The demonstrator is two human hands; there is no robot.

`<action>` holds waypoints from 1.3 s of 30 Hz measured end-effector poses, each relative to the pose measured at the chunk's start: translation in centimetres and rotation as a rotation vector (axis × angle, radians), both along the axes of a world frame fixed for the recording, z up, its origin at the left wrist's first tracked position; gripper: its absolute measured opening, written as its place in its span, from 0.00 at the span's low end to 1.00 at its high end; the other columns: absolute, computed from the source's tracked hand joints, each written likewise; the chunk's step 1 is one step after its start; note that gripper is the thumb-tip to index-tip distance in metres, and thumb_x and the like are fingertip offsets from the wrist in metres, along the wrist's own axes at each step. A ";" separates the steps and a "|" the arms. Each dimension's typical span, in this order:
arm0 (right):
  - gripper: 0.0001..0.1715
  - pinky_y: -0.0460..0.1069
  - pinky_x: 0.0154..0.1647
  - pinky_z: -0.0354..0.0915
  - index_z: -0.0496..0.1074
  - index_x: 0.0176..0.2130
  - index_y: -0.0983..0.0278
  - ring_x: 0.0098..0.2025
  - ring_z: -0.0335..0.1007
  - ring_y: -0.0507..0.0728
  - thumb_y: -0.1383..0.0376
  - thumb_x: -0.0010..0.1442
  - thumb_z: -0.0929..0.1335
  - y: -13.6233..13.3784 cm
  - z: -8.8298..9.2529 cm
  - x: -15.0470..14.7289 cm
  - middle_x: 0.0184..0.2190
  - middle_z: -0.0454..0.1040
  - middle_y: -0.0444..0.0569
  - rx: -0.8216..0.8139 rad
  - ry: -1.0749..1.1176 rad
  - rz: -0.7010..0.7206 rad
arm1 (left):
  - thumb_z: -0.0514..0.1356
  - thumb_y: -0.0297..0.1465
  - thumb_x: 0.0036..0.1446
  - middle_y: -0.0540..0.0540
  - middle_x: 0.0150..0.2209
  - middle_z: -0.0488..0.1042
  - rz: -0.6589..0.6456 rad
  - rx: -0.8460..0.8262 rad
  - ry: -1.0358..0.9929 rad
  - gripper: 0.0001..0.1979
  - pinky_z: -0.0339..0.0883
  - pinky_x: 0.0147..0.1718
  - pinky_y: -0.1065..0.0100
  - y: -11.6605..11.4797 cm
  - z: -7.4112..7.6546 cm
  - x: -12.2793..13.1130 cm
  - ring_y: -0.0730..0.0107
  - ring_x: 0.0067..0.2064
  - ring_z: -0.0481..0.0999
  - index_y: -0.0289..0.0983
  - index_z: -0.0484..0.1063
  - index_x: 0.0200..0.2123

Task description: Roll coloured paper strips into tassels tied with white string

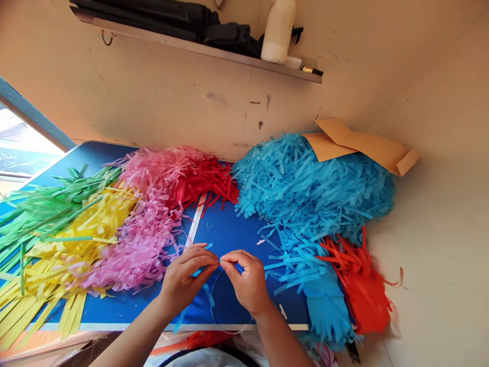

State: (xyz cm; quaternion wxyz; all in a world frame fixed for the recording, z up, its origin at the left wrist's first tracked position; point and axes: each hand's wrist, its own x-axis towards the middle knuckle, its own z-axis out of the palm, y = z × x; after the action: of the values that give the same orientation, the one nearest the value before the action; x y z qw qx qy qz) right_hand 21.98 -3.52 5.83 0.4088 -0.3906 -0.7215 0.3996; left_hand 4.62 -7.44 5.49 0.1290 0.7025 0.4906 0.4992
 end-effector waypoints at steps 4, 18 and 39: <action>0.06 0.50 0.43 0.69 0.77 0.35 0.59 0.35 0.76 0.56 0.65 0.63 0.68 -0.6 -0.2 -0.3 0.32 0.80 0.45 0.099 -0.058 -0.023 | 0.61 0.29 0.60 0.50 0.33 0.81 0.014 -0.084 0.024 0.02 0.70 0.52 0.59 -0.4 -0.4 0.3 0.69 0.36 0.80 0.41 0.74 0.35; 0.15 0.53 0.47 0.69 0.79 0.45 0.62 0.44 0.74 0.60 0.67 0.63 0.65 8.4 -3.8 4.2 0.43 0.78 0.54 0.123 -0.515 -0.106 | 0.65 0.36 0.54 0.47 0.30 0.78 0.192 -0.353 -0.350 0.06 0.72 0.32 0.70 -3.0 2.8 -5.0 0.67 0.32 0.78 0.39 0.77 0.31; 0.16 0.49 0.33 0.73 0.73 0.37 0.64 0.33 0.80 0.58 0.53 0.60 0.69 0.3 -1.4 3.8 0.31 0.80 0.50 -0.574 0.157 -0.033 | 0.68 0.43 0.49 0.47 0.32 0.78 0.379 -0.481 -0.427 0.14 0.71 0.31 0.70 -5.1 3.7 -6.7 0.64 0.34 0.76 0.39 0.76 0.33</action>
State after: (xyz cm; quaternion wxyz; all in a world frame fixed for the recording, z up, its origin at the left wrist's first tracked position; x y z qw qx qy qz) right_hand 25.82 -3.22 4.48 0.3426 -0.4698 -0.5390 0.6095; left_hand -2.04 -12.54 9.20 0.2951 0.4291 0.6773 0.5197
